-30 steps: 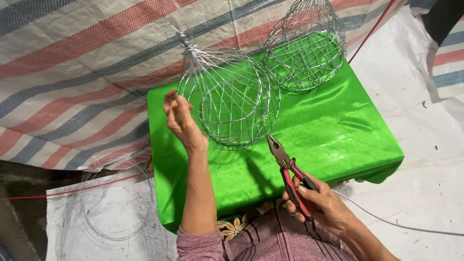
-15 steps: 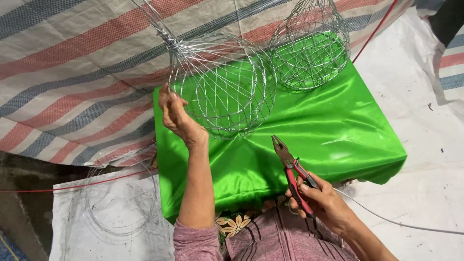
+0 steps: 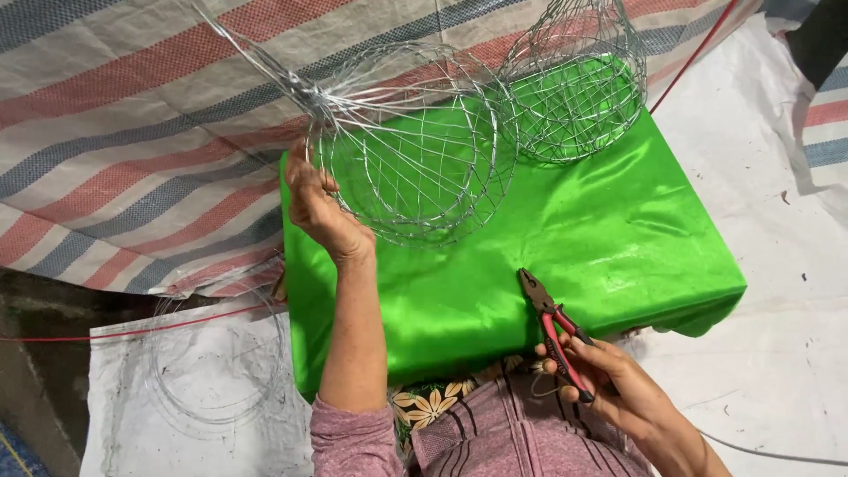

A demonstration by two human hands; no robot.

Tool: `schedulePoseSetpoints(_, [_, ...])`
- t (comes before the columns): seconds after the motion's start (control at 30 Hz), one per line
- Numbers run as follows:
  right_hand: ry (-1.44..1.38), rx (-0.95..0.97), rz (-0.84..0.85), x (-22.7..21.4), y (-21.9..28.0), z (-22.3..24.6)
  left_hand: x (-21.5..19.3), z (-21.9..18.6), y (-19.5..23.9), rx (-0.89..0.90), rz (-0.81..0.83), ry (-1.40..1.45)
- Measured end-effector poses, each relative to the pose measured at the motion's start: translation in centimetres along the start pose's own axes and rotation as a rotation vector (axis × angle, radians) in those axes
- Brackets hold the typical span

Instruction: Shaping and securing wire mesh into a basket-like structure using pliers.

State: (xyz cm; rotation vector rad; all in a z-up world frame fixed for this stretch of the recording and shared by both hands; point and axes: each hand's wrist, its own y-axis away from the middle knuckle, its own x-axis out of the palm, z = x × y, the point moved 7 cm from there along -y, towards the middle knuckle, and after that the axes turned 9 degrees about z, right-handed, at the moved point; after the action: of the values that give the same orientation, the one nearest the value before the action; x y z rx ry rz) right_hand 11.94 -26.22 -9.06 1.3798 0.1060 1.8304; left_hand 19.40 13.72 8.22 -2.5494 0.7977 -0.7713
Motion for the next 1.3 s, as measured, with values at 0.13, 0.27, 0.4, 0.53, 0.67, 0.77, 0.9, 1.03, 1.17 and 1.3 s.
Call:
schedulePoseSetpoints(0.13, [0.092,-0.026,-0.054,0.4,0.1,0.2,-0.1,-0.2,0.3,-0.006,0.011,-0.071])
schedulePoseSetpoints(0.27, [0.130,-0.063,-0.097,2.3,-0.2,0.6,-1.0,2.4,-1.8,-0.125,0.087,-0.106])
schedulePoseSetpoints(0.4, [0.178,-0.074,-0.086,3.6,0.2,0.7,-1.1,4.3,-4.9,-0.300,0.270,-0.248])
schedulePoseSetpoints(0.53, [0.212,-0.096,-0.102,3.8,0.3,0.9,-0.6,6.6,-6.0,-0.390,0.293,-0.208])
schedulePoseSetpoints(0.67, [0.221,-0.167,-0.063,4.6,0.6,1.3,-0.9,9.2,-6.0,-0.391,0.304,-0.190])
schedulePoseSetpoints(0.77, [0.237,-0.287,0.054,4.9,0.7,1.2,-1.3,7.8,-4.9,-0.254,0.269,-0.154])
schedulePoseSetpoints(0.9, [0.294,-0.352,0.334,8.1,1.3,2.1,-2.2,2.1,0.0,0.100,0.211,-0.256])
schedulePoseSetpoints(1.03, [0.351,-0.267,0.320,8.4,0.3,0.8,-3.5,-0.3,7.9,0.278,0.175,-0.395])
schedulePoseSetpoints(1.17, [0.417,-0.165,0.252,9.1,-0.4,0.1,-4.4,0.7,13.8,0.207,0.218,-0.605])
schedulePoseSetpoints(1.3, [0.464,-0.116,0.232,10.5,-1.0,0.0,-3.4,1.3,15.1,0.241,0.303,-0.770])
